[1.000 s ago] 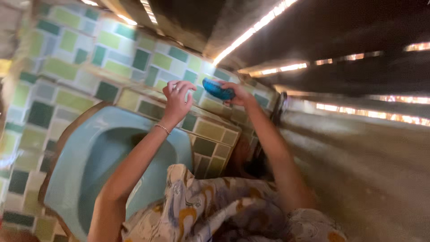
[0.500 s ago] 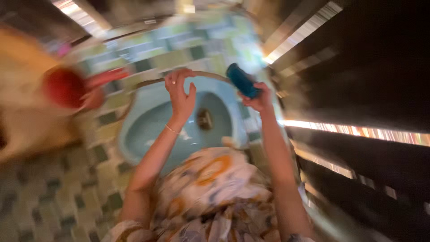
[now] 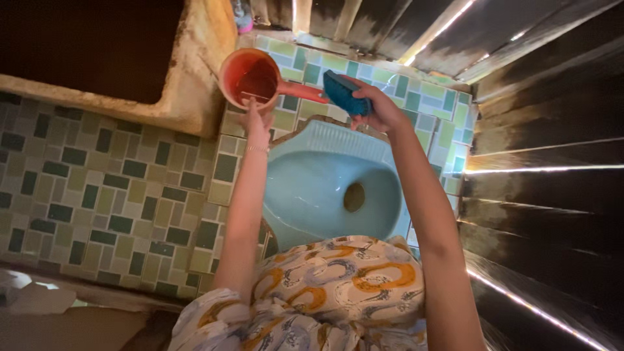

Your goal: The person scrubs the green and white tiled wall and the rim of a squat toilet using a blue sponge. They repeatedly scoop water from a pink plastic jug and pour it over the tiles to rinse the surface.

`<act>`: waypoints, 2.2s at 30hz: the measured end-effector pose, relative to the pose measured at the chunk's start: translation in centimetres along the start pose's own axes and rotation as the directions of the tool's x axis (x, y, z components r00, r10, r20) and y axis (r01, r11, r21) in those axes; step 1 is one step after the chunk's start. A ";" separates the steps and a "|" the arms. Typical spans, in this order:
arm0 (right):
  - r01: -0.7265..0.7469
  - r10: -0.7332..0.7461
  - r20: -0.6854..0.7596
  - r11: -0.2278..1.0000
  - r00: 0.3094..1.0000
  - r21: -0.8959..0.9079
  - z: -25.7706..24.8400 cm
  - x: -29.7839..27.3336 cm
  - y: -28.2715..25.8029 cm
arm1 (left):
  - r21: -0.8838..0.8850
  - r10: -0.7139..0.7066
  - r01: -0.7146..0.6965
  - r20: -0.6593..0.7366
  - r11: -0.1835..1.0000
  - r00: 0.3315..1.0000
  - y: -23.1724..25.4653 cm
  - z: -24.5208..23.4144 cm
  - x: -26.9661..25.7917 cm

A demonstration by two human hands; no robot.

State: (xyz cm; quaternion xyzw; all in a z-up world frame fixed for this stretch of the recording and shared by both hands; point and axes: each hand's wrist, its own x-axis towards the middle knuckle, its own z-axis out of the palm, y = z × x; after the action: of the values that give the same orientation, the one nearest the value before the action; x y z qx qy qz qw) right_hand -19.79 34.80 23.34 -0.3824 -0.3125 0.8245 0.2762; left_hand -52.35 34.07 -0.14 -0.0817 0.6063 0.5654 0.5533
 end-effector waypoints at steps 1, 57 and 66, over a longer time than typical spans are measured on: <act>0.008 -0.007 -0.012 1.000 1.000 0.007 1.0 0.6 0.1 | -0.060 -0.002 0.005 0.058 0.998 0.998 0.1 0.2 0.8; 0.884 -0.334 -0.839 0.346 0.430 0.315 -11.5 -37.1 27.5 | 0.636 -0.632 0.086 0.726 0.767 0.269 -26.0 11.5 -28.3; 0.900 -0.198 -0.909 0.324 0.367 0.292 -9.5 -44.4 42.7 | 0.734 -0.724 0.112 0.611 0.670 0.321 -29.7 10.9 -29.7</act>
State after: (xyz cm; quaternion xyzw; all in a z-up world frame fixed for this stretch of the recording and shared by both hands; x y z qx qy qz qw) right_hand 3.23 -20.99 7.82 -0.3639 0.0990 0.4531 0.8077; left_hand -13.42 16.64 7.61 0.2258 0.3205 0.1358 0.9099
